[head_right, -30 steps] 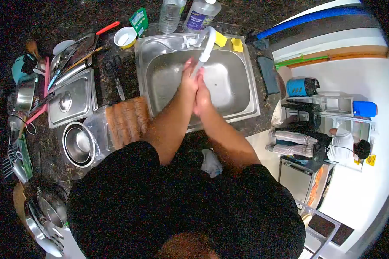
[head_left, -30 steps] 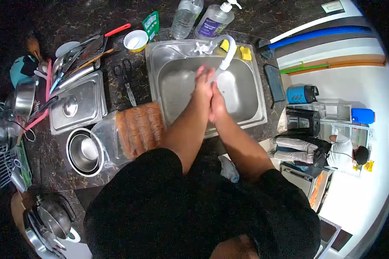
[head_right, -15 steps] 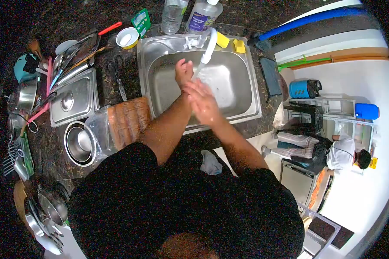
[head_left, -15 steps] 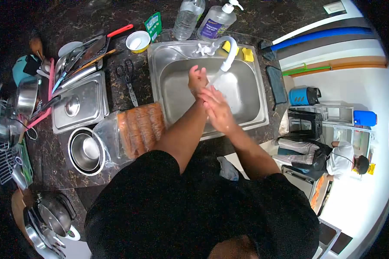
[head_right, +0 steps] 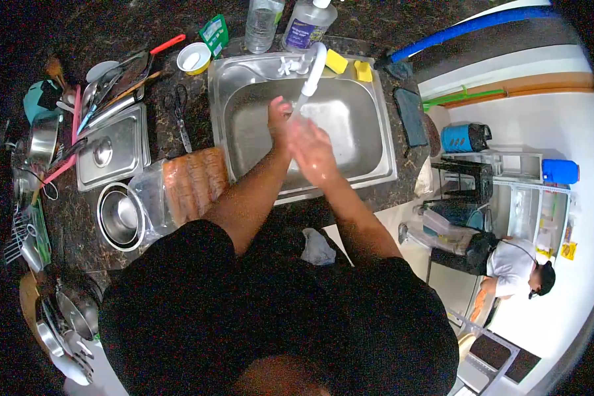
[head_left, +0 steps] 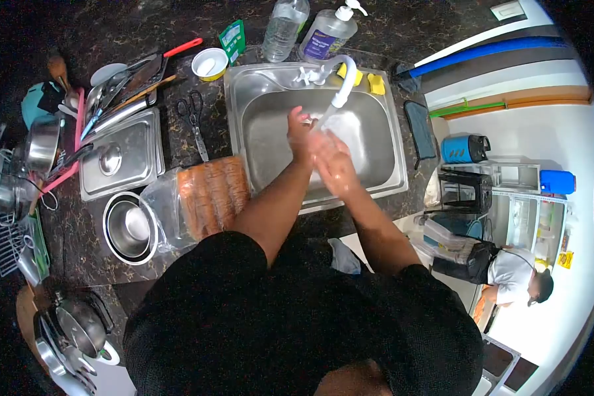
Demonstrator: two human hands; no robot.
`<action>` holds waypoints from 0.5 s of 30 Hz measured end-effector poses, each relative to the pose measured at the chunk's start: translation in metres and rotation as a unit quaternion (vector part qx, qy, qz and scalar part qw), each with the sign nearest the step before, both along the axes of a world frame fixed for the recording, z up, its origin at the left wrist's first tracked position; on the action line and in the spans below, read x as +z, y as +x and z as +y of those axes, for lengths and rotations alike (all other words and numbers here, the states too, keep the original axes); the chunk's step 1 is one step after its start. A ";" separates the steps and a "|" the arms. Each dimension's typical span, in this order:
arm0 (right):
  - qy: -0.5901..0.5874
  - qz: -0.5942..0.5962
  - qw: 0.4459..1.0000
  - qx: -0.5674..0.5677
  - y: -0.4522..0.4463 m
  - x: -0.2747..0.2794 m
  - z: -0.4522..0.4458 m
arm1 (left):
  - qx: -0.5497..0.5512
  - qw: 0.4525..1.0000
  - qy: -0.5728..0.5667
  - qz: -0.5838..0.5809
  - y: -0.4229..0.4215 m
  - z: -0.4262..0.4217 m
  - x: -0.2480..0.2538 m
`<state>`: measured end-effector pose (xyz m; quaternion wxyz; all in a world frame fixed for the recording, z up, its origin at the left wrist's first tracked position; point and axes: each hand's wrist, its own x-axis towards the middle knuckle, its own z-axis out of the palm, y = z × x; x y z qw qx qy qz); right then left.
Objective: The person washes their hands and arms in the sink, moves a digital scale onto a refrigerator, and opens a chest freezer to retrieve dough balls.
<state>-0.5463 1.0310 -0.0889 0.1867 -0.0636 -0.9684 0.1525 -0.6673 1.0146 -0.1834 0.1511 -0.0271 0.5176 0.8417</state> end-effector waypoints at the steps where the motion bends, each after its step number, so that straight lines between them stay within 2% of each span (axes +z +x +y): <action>1: 0.001 0.001 1.000 -0.001 0.000 -0.008 0.009 | -0.018 0.997 -0.053 0.044 0.000 0.000 0.001; 2: -0.091 -0.053 0.992 -0.066 0.001 -0.022 0.024 | -0.038 0.990 -0.107 0.087 0.002 -0.001 0.003; 4: -0.269 -0.156 0.931 -0.192 -0.004 -0.029 0.042 | -0.065 0.982 -0.121 0.126 -0.001 -0.003 0.006; 5: -0.269 -0.153 0.931 -0.192 -0.007 -0.024 0.039 | -0.087 0.973 -0.137 0.164 -0.006 -0.005 0.007; 7: -0.245 -0.066 0.954 -0.163 -0.012 -0.002 0.024 | -0.108 0.961 -0.152 0.202 -0.019 -0.003 -0.006; 9: -0.230 -0.023 0.961 -0.150 -0.023 0.017 -0.004 | -0.156 0.987 -0.022 -0.003 -0.038 0.021 -0.059; 10: -0.181 0.024 0.981 -0.069 -0.036 0.021 -0.023 | -0.179 0.977 0.044 -0.106 -0.043 0.030 -0.083; 11: -0.128 0.071 0.989 0.012 -0.044 0.022 -0.034 | -0.182 0.977 0.045 -0.104 -0.044 0.028 -0.089; 12: -0.127 0.073 0.989 0.010 -0.048 0.021 -0.036 | -0.137 0.987 0.004 0.079 -0.043 0.027 -0.099; 13: -0.167 0.091 0.982 0.002 -0.052 0.020 -0.037 | -0.087 0.961 -0.038 0.258 -0.040 0.023 -0.111; 14: -0.209 0.109 0.972 -0.004 -0.055 0.014 -0.036 | -0.032 0.900 -0.079 0.427 -0.037 0.013 -0.099; 15: -0.250 0.126 0.960 -0.008 -0.058 0.009 -0.033 | -0.032 0.900 -0.081 0.427 -0.034 0.008 -0.084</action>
